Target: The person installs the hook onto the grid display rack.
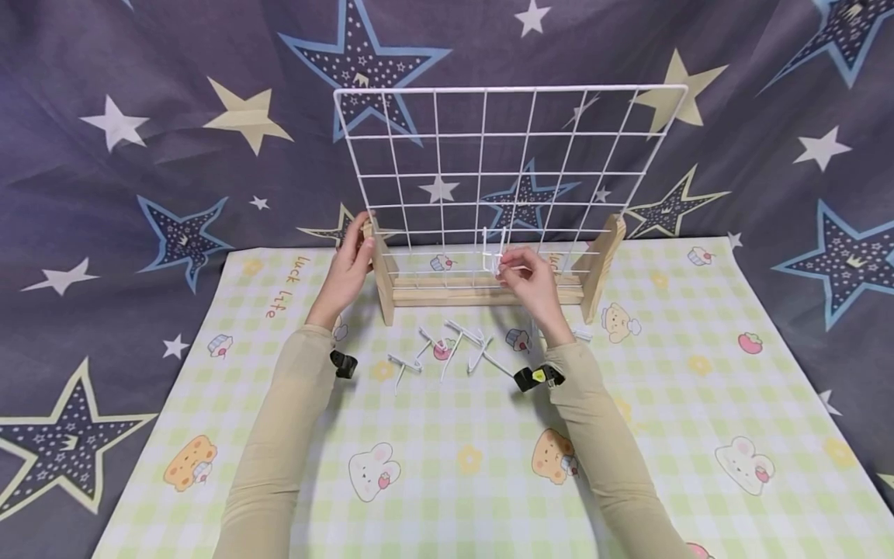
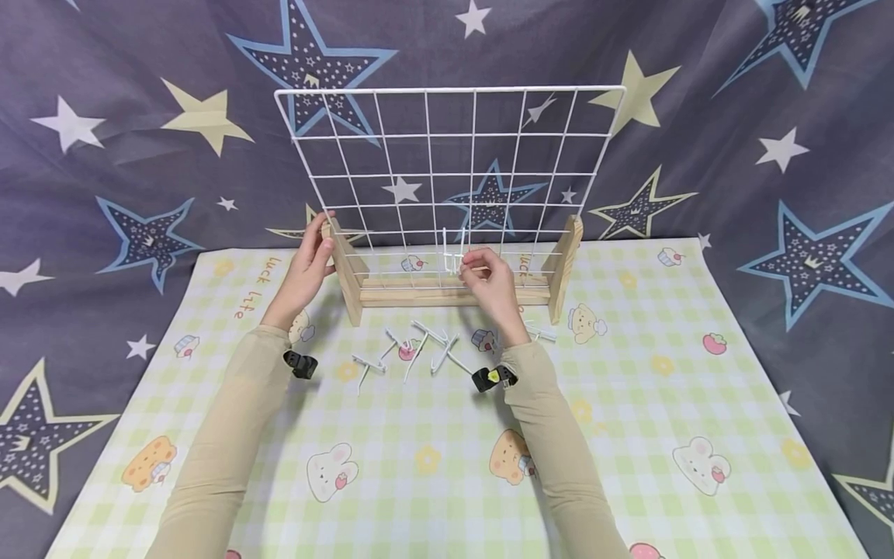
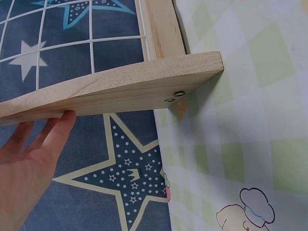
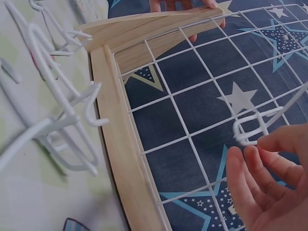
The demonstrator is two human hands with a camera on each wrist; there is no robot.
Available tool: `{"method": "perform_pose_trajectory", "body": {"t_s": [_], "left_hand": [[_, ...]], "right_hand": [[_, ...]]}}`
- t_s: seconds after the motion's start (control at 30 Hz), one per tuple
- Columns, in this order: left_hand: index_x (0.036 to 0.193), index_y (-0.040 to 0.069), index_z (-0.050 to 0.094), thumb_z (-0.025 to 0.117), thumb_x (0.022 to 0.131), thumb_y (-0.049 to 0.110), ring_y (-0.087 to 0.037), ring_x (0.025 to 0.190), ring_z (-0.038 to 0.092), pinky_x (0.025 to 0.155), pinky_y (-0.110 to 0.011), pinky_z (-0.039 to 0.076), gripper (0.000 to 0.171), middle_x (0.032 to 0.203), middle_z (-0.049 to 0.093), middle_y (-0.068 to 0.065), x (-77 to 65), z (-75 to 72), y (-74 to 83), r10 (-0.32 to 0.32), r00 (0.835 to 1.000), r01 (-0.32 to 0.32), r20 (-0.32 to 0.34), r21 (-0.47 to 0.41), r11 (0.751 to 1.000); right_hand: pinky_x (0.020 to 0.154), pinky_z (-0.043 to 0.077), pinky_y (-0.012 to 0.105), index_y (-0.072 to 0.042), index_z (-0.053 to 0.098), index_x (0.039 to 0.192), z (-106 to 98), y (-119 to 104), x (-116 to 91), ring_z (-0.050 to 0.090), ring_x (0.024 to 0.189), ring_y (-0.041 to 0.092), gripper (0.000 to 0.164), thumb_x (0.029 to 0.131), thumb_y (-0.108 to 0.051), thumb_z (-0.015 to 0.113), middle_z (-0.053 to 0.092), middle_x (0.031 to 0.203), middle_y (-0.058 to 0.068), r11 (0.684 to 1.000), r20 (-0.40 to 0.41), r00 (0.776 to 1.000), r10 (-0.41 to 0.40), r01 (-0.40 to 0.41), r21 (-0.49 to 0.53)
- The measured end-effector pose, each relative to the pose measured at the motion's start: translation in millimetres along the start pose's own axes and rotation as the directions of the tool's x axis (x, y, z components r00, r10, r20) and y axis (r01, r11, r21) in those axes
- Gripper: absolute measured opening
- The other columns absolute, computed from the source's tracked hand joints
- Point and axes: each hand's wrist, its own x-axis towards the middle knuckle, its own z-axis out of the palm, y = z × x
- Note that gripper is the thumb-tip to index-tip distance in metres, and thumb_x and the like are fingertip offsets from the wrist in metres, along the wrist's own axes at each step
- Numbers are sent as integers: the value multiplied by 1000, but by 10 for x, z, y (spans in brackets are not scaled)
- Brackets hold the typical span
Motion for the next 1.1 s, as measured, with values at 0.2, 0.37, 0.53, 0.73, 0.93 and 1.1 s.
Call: {"method": "perform_pose_trajectory", "body": {"t_s": [0.2, 0.37, 0.53, 0.73, 0.93, 1.1], "left_hand": [[151, 4, 23, 36, 106, 13, -45, 115, 49, 98, -50, 47, 48, 123, 46, -32, 3, -4, 9, 6, 1000, -6, 4, 6, 1000], [151, 5, 23, 36, 106, 13, -46, 115, 48, 99, -50, 47, 48, 122, 45, -34, -1, -9, 15, 4, 1000, -4, 8, 4, 1000], [151, 7, 23, 35, 106, 13, -46, 115, 48, 99, -49, 47, 47, 120, 44, -34, -2, -7, 30, 0, 1000, 0, 11, 0, 1000], [151, 7, 24, 35, 106, 13, -49, 117, 46, 100, -50, 46, 47, 121, 44, -35, 0, -5, 34, 1, 1000, -1, 9, -3, 1000], [151, 6, 23, 36, 106, 13, -49, 118, 46, 99, -52, 46, 47, 125, 44, -36, -2, -7, 24, 1, 1000, -1, 10, -10, 1000], [151, 6, 23, 35, 106, 12, -49, 117, 46, 99, -52, 46, 47, 125, 43, -36, -3, -6, 16, 0, 1000, 0, 14, -22, 1000]], "right_hand": [[79, 58, 48, 24, 52, 107, -39, 135, -7, 64, 73, 17, 19, 90, 13, 54, 55, 102, 41, 1000, 15, 1000, 14, -14, 7], [70, 60, 28, 19, 56, 106, -83, 367, 11, 66, 75, 26, 18, 90, 11, 56, 58, 100, 37, 1000, 17, 1000, 7, -7, 1], [66, 59, 23, 16, 58, 104, -121, 490, -34, 64, 81, 45, 17, 89, 10, 58, 61, 96, 33, 999, 27, 1000, -4, 6, -41], [71, 60, 38, 15, 58, 105, -209, 557, -101, 62, 82, 44, 19, 86, 12, 55, 62, 94, 26, 995, 41, 999, 27, -23, -93], [71, 60, 31, 17, 56, 108, -307, 482, -189, 60, 85, 50, 23, 86, 14, 54, 62, 95, 29, 988, 76, 996, 43, -31, -151], [70, 59, 30, 19, 56, 106, -362, 280, -296, 59, 82, 49, 21, 85, 16, 53, 60, 95, 34, 979, 103, 995, -6, 27, -201]]}}
